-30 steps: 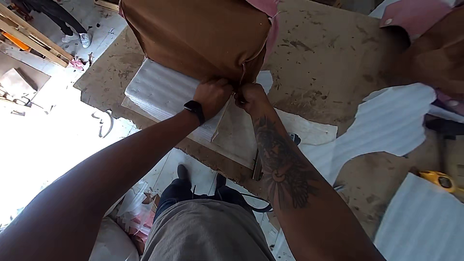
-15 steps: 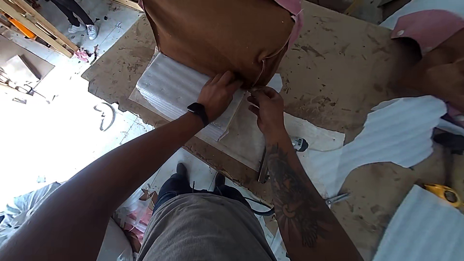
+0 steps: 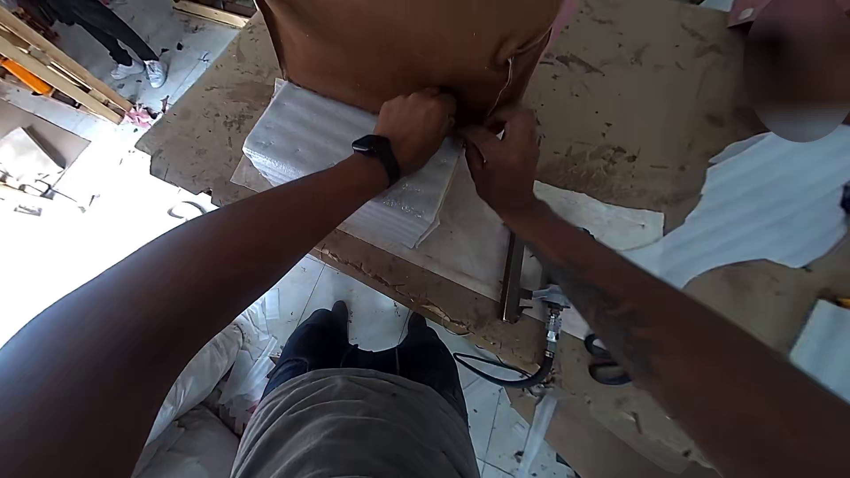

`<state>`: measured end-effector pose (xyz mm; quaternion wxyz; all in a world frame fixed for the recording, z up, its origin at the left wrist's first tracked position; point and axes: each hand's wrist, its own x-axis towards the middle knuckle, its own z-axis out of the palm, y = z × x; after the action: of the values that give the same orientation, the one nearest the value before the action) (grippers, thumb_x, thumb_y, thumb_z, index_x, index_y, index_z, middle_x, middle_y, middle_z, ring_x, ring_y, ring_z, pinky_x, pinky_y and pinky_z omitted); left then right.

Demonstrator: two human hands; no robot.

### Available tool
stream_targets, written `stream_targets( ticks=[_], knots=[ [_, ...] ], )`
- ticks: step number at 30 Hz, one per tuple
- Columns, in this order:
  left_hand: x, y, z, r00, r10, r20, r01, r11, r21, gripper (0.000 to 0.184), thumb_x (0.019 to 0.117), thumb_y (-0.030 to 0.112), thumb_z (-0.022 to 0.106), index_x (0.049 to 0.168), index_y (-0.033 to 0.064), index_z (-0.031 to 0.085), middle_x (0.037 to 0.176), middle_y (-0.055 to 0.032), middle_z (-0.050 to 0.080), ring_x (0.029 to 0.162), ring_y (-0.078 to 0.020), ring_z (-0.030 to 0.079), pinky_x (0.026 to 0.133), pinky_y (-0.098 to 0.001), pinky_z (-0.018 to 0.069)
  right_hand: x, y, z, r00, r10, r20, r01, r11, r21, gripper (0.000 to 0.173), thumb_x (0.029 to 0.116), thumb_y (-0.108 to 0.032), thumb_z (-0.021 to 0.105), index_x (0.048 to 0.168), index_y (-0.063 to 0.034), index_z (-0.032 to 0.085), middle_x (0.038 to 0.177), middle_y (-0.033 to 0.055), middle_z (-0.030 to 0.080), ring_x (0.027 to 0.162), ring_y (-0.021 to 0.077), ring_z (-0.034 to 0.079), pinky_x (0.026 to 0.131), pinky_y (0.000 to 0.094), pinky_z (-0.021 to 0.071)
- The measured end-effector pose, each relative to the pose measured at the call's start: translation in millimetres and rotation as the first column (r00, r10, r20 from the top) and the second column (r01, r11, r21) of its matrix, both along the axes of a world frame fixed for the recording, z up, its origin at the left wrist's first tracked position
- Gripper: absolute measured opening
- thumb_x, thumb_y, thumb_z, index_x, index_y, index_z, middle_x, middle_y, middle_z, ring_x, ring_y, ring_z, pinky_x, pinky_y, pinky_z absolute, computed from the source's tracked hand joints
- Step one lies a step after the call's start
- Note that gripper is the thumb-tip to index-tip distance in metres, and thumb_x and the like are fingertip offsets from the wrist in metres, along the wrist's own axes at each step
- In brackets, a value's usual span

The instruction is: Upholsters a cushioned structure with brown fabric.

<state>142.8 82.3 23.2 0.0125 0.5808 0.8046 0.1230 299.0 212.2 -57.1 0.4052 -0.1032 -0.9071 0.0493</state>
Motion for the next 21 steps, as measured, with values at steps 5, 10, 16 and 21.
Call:
stream_targets(
  ticks=[5,10,16,21],
  knots=[
    [-3.3,-1.0,-8.9,0.999,-0.006,-0.048,0.010,0.997,0.072,0.031,0.1062,0.037,0.046,0.112,0.0165,0.069,0.113,-0.0066,0.070,0.099,-0.0292,0.071,0.075,-0.0550,0.0567,-2.4,13.6,11.8,0.998,0.032,0.060,-0.042,0.984,0.170,0.017,0.1020,-0.023,0.062,0.114,-0.0228,0.075,0.107,0.0149,0.061,0.100,0.0330,0.059,0.083,0.0480,0.0487],
    [-15.9,-5.9,-10.3,0.997,-0.055,-0.054,0.065,0.979,0.196,0.029,0.1040,0.037,0.050,0.111,0.0189,0.072,0.109,-0.0031,0.072,0.094,-0.0246,0.071,0.075,-0.0523,0.0566,-8.0,5.9,16.6,1.000,0.016,-0.002,-0.016,0.996,0.093,0.016,0.1019,-0.021,0.063,0.103,-0.0137,0.076,0.100,0.0122,0.061,0.097,0.0278,0.060,0.082,0.0409,0.0522],
    [-42.2,-32.9,-18.4,0.965,-0.222,-0.140,0.243,0.956,0.162,0.025,0.1027,0.036,0.055,0.109,0.0210,0.075,0.106,-0.0021,0.071,0.089,-0.0229,0.070,0.073,-0.0514,0.0569,-16.8,-7.7,5.2,0.994,-0.058,-0.090,0.049,0.994,-0.095,0.016,0.1018,-0.020,0.061,0.104,-0.0106,0.074,0.105,0.0095,0.059,0.101,0.0215,0.059,0.086,0.0345,0.0526],
    [-26.4,-8.7,-19.7,0.942,-0.240,-0.234,0.258,0.965,0.048,0.029,0.1043,0.036,0.051,0.113,0.0195,0.074,0.111,-0.0040,0.072,0.096,-0.0285,0.071,0.074,-0.0558,0.0567,-25.3,-19.7,14.5,0.981,-0.126,-0.147,0.084,0.962,-0.261,0.018,0.1023,-0.025,0.061,0.106,-0.0115,0.073,0.107,0.0088,0.057,0.095,0.0161,0.060,0.080,0.0307,0.0545]
  ],
)
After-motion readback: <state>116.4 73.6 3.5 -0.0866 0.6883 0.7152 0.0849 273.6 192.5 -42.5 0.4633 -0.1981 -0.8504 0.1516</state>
